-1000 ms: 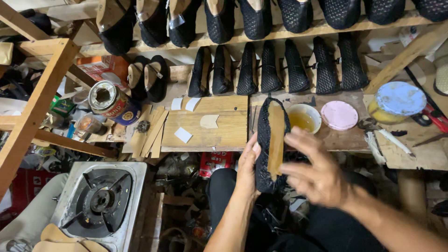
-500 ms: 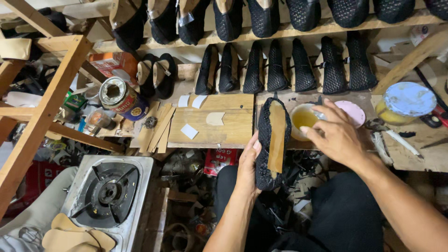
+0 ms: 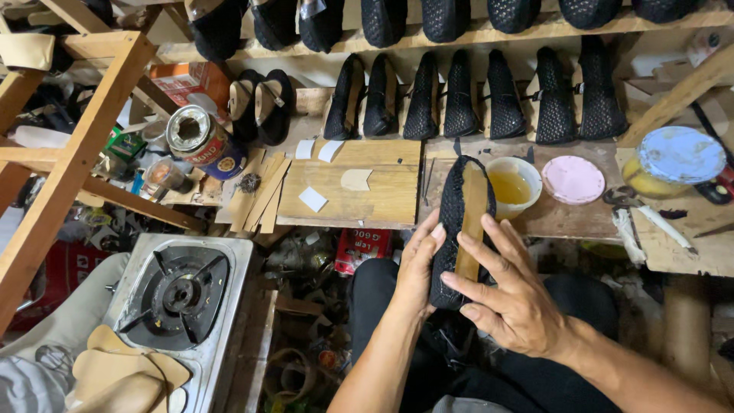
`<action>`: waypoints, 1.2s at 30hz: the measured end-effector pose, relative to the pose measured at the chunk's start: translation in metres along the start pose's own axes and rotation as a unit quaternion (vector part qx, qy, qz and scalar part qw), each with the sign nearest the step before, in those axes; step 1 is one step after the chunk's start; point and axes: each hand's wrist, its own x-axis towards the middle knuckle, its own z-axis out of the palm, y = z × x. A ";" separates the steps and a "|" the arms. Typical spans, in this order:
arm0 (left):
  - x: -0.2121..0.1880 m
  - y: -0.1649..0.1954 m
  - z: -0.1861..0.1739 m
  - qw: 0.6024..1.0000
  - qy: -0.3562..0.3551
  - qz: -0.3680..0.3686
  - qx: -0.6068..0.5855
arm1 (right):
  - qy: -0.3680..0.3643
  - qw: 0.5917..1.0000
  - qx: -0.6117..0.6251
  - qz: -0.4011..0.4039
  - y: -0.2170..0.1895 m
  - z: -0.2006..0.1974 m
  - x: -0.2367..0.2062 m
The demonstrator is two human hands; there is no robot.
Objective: The person repeatedly picks up black woven shoes from a wooden shelf, applies a yellow liquid to the insole with their fingers, and returns the shoes to the shelf. The process is repeated for multiple shoes in a cluttered workshop.
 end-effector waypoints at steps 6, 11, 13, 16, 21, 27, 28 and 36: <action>-0.009 -0.001 0.006 0.998 0.019 -0.051 -0.021 | -0.001 0.996 -0.006 -0.092 0.012 -0.009 0.001; -0.017 -0.003 0.009 0.997 -0.013 -0.057 -0.049 | 0.025 0.994 -0.005 -0.103 0.012 -0.009 0.000; -0.019 -0.002 0.009 0.997 -0.006 -0.059 -0.040 | 0.012 0.995 -0.003 -0.100 0.009 -0.008 -0.001; -0.020 -0.001 0.008 0.996 -0.003 -0.071 -0.055 | 0.047 0.992 0.014 -0.114 0.007 -0.007 -0.001; -0.019 0.000 0.008 0.997 0.011 -0.070 -0.028 | 0.014 0.995 0.005 -0.100 0.007 -0.009 0.001; -0.021 0.005 0.009 0.997 -0.003 -0.073 -0.027 | 0.035 0.991 0.001 -0.130 0.010 -0.003 0.000; -0.021 0.006 0.010 0.997 -0.012 -0.069 -0.024 | 0.035 0.991 -0.001 -0.131 0.010 -0.002 -0.001; -0.020 0.012 0.009 0.991 -0.058 -0.068 -0.099 | 0.044 0.990 -0.022 -0.131 0.007 0.001 -0.007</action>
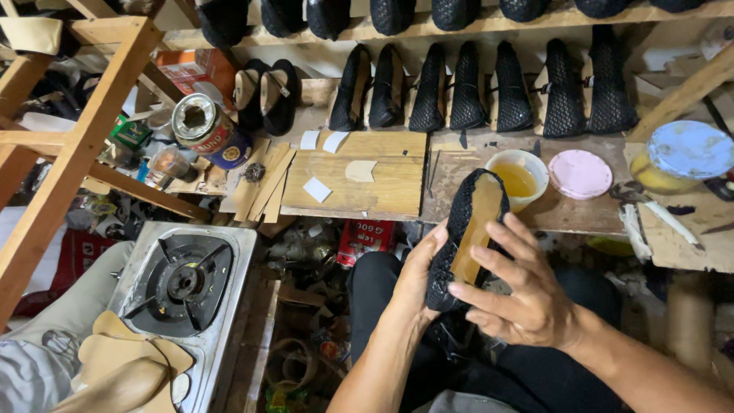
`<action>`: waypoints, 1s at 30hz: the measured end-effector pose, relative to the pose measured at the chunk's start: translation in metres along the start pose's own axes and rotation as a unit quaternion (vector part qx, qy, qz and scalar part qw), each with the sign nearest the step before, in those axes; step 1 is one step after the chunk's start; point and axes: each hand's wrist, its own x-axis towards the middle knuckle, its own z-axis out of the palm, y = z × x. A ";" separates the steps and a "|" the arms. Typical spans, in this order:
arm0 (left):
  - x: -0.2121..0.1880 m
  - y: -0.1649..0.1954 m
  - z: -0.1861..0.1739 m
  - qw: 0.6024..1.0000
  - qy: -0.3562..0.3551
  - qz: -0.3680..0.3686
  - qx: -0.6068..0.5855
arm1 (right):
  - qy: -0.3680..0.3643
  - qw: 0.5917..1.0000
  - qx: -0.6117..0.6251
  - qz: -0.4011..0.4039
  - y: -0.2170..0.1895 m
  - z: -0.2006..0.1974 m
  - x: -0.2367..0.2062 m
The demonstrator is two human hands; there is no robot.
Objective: The person repeatedly picks up black woven shoes from a wooden shelf, applies a yellow liquid to the insole with their fingers, and returns the shoes to the shelf. The process is repeated for multiple shoes in a cluttered workshop.
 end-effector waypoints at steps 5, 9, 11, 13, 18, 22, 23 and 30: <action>0.001 0.003 -0.002 0.999 0.026 0.019 0.032 | 0.010 0.999 0.033 0.007 -0.002 0.002 0.002; 0.000 0.004 -0.002 0.995 0.044 0.058 0.064 | -0.011 0.997 0.070 0.039 -0.010 -0.002 0.004; -0.002 0.004 -0.003 0.993 0.047 0.075 0.081 | -0.022 0.993 0.102 0.054 -0.017 -0.006 0.003; -0.005 0.005 -0.004 0.989 0.043 0.090 0.104 | -0.014 0.989 0.128 0.074 -0.024 -0.009 0.002; -0.008 0.003 -0.010 0.974 0.043 0.148 0.164 | 0.001 0.995 0.066 0.074 -0.035 -0.003 0.002; -0.012 0.001 -0.014 0.961 0.044 0.168 0.215 | 0.018 0.986 -0.013 0.165 -0.032 0.001 0.013; -0.013 0.001 -0.015 0.961 0.042 0.163 0.219 | 0.018 0.989 -0.019 0.144 -0.032 -0.001 0.015; -0.022 0.001 -0.012 0.966 0.040 0.157 0.201 | 0.029 0.990 -0.023 0.135 -0.019 -0.004 0.018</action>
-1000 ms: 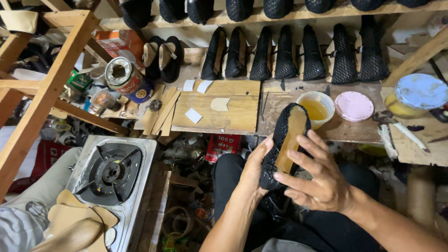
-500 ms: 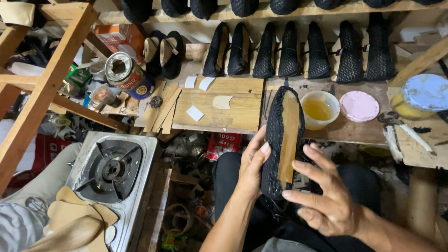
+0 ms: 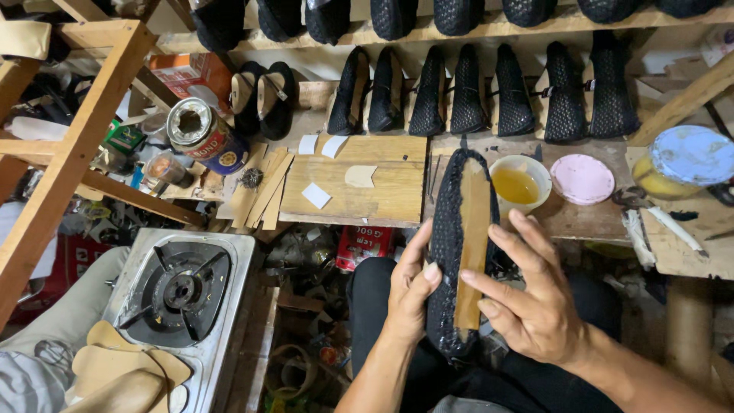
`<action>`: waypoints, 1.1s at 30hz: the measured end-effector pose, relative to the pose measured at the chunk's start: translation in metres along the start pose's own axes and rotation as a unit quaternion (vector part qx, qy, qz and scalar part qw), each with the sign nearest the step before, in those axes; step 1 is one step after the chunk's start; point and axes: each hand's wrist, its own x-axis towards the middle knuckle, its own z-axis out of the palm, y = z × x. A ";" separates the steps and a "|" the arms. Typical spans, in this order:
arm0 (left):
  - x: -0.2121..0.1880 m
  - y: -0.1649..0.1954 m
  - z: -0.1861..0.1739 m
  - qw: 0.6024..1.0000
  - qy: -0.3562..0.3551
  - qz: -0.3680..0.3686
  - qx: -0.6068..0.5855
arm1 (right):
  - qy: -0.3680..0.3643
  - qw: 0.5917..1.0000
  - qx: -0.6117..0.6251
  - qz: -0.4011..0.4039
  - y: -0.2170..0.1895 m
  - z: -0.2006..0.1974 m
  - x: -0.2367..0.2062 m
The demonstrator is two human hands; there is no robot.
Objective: The person repeatedly picks up black woven shoes from a wooden shelf, applies a yellow liquid to the insole with their fingers, and returns the shoes to the shelf. The process is repeated for multiple shoes in a cluttered workshop.
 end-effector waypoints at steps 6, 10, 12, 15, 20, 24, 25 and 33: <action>-0.011 0.009 -0.017 0.996 0.014 -0.051 -0.074 | -0.026 0.988 -0.108 0.105 0.065 -0.002 0.002; -0.018 0.005 -0.030 0.992 0.009 -0.061 -0.112 | -0.179 0.916 -0.295 0.204 0.125 -0.002 0.002; -0.022 0.001 -0.035 0.992 -0.002 -0.055 -0.113 | -0.170 0.929 -0.249 0.217 0.141 0.002 -0.007; -0.026 -0.004 -0.039 0.992 -0.010 -0.054 -0.117 | -0.163 0.941 -0.221 0.196 0.157 0.006 -0.011; -0.029 -0.007 -0.039 0.992 -0.014 -0.061 -0.109 | -0.136 0.951 -0.139 0.242 0.148 -0.003 0.005; -0.030 -0.008 -0.033 0.991 -0.020 -0.081 -0.104 | -0.040 0.990 0.018 0.133 0.099 -0.009 0.008; -0.030 -0.008 -0.030 0.991 -0.029 -0.084 -0.104 | -0.018 0.995 0.056 0.075 0.087 -0.007 0.008; -0.029 -0.007 -0.021 0.995 -0.008 -0.082 -0.064 | -0.078 0.995 -0.045 -0.047 0.042 0.017 0.007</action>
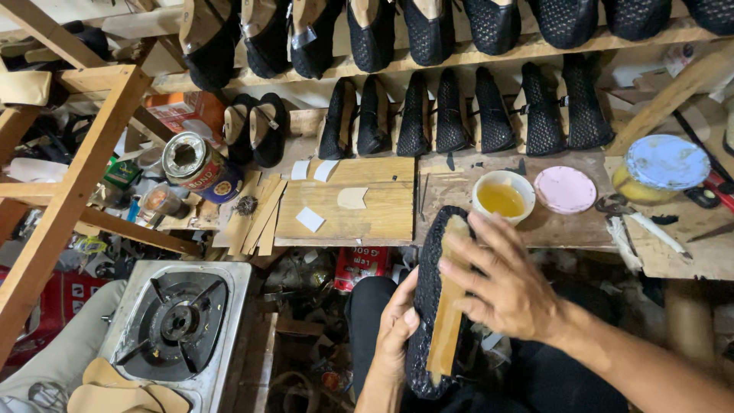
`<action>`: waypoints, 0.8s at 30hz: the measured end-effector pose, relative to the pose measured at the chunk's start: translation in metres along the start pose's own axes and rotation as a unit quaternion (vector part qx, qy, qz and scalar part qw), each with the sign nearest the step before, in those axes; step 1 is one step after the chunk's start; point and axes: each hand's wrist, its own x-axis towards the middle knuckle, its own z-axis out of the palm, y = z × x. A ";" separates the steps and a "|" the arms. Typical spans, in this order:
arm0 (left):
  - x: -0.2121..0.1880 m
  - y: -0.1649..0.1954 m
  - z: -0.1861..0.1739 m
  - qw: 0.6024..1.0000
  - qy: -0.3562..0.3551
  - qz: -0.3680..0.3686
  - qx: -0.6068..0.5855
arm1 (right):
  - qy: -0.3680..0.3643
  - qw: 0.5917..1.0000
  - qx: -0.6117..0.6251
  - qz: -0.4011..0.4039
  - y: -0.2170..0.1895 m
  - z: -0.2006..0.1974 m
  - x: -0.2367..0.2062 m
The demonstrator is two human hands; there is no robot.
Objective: The person repeatedly picks up black woven shoes from a wooden shelf, applies a yellow liquid to the insole with their fingers, and returns the shoes to the shelf. The process is repeated for multiple shoes in a cluttered workshop.
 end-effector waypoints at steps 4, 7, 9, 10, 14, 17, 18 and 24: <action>0.000 -0.004 -0.003 0.999 0.046 -0.005 -0.023 | -0.047 0.996 0.004 -0.069 0.012 0.013 -0.015; 0.000 -0.006 -0.009 0.996 0.081 -0.007 -0.037 | -0.007 0.998 -0.031 0.060 0.059 0.013 -0.008; -0.002 -0.006 -0.013 0.996 0.075 -0.006 -0.039 | -0.042 0.978 -0.082 0.186 0.090 0.007 -0.002; -0.003 -0.006 -0.014 0.997 0.073 -0.006 -0.040 | -0.059 0.961 -0.107 0.247 0.101 0.005 0.001; -0.007 -0.005 -0.015 0.998 0.047 0.006 -0.044 | -0.171 0.944 -0.149 0.239 0.128 0.002 0.005; -0.010 -0.001 -0.016 0.997 0.008 0.011 -0.069 | -0.197 0.931 -0.117 0.285 0.132 0.002 -0.002; -0.011 0.000 -0.016 0.997 0.010 0.011 -0.074 | -0.137 0.946 -0.109 0.271 0.130 0.000 -0.007; -0.012 0.001 -0.010 0.994 0.007 -0.017 -0.109 | -0.014 0.958 0.145 0.246 0.093 -0.007 -0.026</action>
